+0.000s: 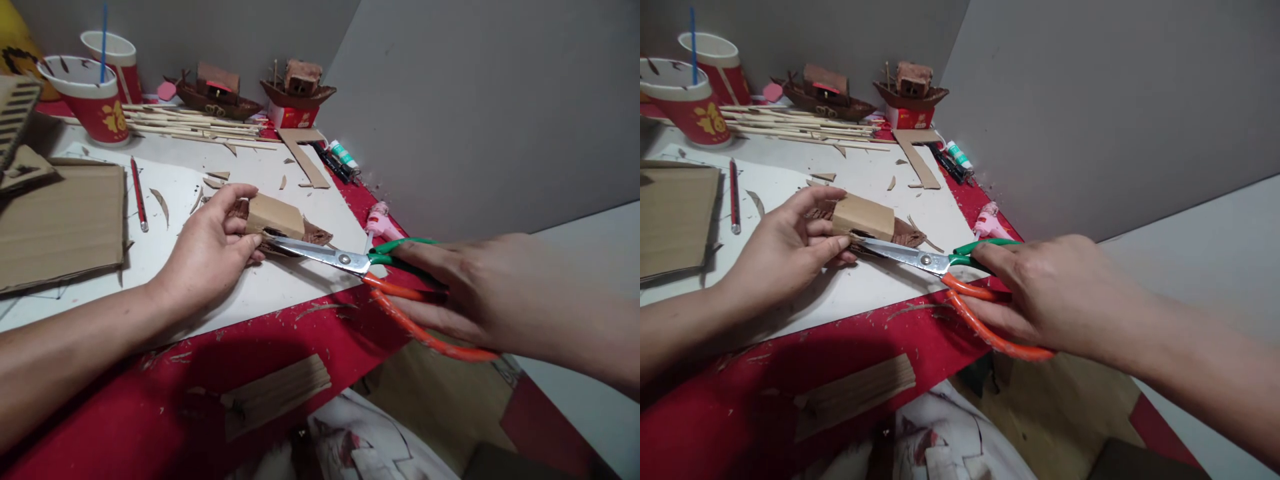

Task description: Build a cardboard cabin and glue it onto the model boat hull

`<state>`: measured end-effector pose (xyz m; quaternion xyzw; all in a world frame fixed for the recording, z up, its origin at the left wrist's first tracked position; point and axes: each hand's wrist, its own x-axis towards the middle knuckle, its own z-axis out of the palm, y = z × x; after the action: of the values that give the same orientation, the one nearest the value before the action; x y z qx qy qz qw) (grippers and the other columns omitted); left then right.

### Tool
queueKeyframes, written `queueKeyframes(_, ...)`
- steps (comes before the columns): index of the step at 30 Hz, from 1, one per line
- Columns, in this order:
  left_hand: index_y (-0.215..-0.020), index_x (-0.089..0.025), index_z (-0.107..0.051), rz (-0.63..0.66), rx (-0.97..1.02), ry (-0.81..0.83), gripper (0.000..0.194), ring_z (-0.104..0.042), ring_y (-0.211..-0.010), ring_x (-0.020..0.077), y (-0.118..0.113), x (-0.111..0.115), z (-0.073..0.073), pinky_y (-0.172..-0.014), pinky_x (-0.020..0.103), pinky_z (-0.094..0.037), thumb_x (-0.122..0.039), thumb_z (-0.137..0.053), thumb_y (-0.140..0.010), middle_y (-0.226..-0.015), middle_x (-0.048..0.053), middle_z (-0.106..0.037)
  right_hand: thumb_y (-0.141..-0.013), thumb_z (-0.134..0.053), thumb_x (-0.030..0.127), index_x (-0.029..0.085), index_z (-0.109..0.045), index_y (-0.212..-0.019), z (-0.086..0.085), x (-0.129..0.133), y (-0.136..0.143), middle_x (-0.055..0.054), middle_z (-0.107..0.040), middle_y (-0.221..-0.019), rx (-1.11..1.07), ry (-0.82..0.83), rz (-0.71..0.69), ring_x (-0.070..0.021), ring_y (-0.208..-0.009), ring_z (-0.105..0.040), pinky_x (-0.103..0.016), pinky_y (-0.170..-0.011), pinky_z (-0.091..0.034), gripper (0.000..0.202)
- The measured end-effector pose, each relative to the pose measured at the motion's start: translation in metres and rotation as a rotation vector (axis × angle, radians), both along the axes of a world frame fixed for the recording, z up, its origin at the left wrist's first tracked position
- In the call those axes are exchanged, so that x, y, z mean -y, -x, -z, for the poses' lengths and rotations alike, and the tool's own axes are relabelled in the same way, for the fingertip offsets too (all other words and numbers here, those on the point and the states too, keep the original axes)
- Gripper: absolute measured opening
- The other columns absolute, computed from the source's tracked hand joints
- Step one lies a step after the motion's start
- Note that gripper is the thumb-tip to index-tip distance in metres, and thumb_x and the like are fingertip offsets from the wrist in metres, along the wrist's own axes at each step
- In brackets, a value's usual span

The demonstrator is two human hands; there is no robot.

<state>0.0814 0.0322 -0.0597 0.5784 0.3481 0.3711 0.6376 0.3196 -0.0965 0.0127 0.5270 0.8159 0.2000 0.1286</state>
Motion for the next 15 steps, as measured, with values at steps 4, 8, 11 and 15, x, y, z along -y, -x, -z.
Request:
queueKeyframes(4, -0.118, -0.020, -0.052, 0.013, 0.002, 0.038, 0.047, -0.065, -0.056, 0.0100, 0.000, -0.001, 0.000, -0.053, 0.020, -0.056, 0.004, -0.055, -0.078, -0.082, 0.000, -0.066, -0.098, -0.013, 0.062, 0.019, -0.061, -0.082, 0.004, -0.002, 0.000, -0.005, -0.065, -0.051, -0.055, 0.041, 0.014, -0.0221, -0.039, -0.061, -0.031, -0.036, -0.031, 0.067)
queueKeyframes(8, -0.118, -0.020, -0.052, 0.016, 0.009, 0.027, 0.046, -0.066, -0.057, 0.0101, 0.000, -0.002, 0.001, -0.055, 0.022, -0.057, 0.003, -0.054, -0.078, -0.081, 0.000, -0.065, -0.098, -0.015, 0.059, 0.018, -0.060, -0.081, 0.002, -0.004, 0.003, -0.003, -0.060, -0.047, -0.010, 0.027, -0.011, -0.0206, -0.036, -0.057, -0.030, -0.037, -0.031, 0.063)
queueKeyframes(11, -0.120, -0.020, -0.050, 0.019, -0.017, 0.016, 0.046, -0.066, -0.057, 0.0109, 0.000, -0.001, 0.000, -0.057, 0.023, -0.056, 0.000, -0.055, -0.080, -0.077, -0.001, -0.065, -0.098, -0.015, 0.057, 0.019, -0.059, -0.080, -0.004, -0.004, 0.007, -0.003, -0.056, -0.043, 0.053, -0.006, -0.023, -0.0206, -0.034, -0.054, -0.030, -0.037, -0.030, 0.061)
queueKeyframes(15, -0.122, -0.019, -0.048, 0.037, -0.045, 0.021, 0.044, -0.067, -0.059, 0.0111, 0.001, 0.001, -0.002, -0.056, 0.021, -0.054, -0.001, -0.054, -0.082, -0.073, -0.003, -0.064, -0.098, -0.017, 0.056, 0.021, -0.056, -0.076, -0.011, -0.002, 0.010, -0.001, -0.052, -0.042, 0.093, -0.002, -0.026, -0.0204, -0.032, -0.052, -0.030, -0.035, -0.028, 0.057)
